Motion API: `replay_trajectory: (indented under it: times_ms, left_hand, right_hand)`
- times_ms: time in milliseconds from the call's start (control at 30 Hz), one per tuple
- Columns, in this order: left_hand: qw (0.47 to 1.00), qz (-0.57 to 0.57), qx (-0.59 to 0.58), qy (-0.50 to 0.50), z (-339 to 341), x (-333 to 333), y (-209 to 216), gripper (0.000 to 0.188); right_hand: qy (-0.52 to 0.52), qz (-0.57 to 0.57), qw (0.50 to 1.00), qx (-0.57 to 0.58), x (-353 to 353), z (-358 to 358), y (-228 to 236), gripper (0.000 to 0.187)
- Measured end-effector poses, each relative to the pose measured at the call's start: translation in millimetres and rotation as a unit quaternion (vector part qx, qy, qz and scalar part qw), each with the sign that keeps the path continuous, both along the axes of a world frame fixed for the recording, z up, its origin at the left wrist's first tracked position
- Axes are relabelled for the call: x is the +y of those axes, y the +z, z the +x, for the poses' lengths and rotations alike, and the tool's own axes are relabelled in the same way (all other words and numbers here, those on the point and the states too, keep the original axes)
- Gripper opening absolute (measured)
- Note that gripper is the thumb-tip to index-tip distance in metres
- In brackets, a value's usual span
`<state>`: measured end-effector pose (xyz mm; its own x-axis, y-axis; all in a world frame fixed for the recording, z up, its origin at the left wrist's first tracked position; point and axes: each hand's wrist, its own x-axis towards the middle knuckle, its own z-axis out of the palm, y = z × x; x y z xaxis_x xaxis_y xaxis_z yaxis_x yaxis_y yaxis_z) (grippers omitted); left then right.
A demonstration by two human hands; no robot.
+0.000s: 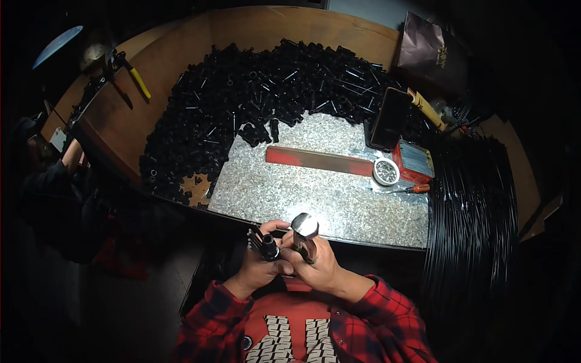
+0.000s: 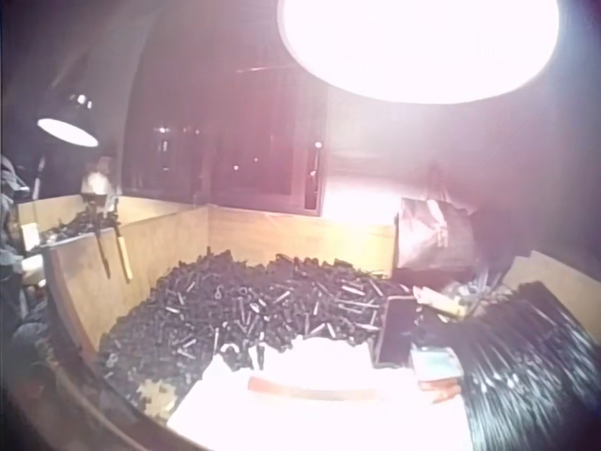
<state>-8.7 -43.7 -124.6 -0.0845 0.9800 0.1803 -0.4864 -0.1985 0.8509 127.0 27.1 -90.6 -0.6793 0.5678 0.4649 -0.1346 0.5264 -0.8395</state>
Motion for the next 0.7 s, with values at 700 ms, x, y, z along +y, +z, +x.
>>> replay_trajectory:
  times_ms: [700]
  left_hand:
    - [1.0,-0.023,0.007,0.001,-8.7,-2.7,-2.4,0.084]
  right_hand:
    - [0.006,-0.001,1.0,0.019,-1.4,-2.7,-12.7,0.015]
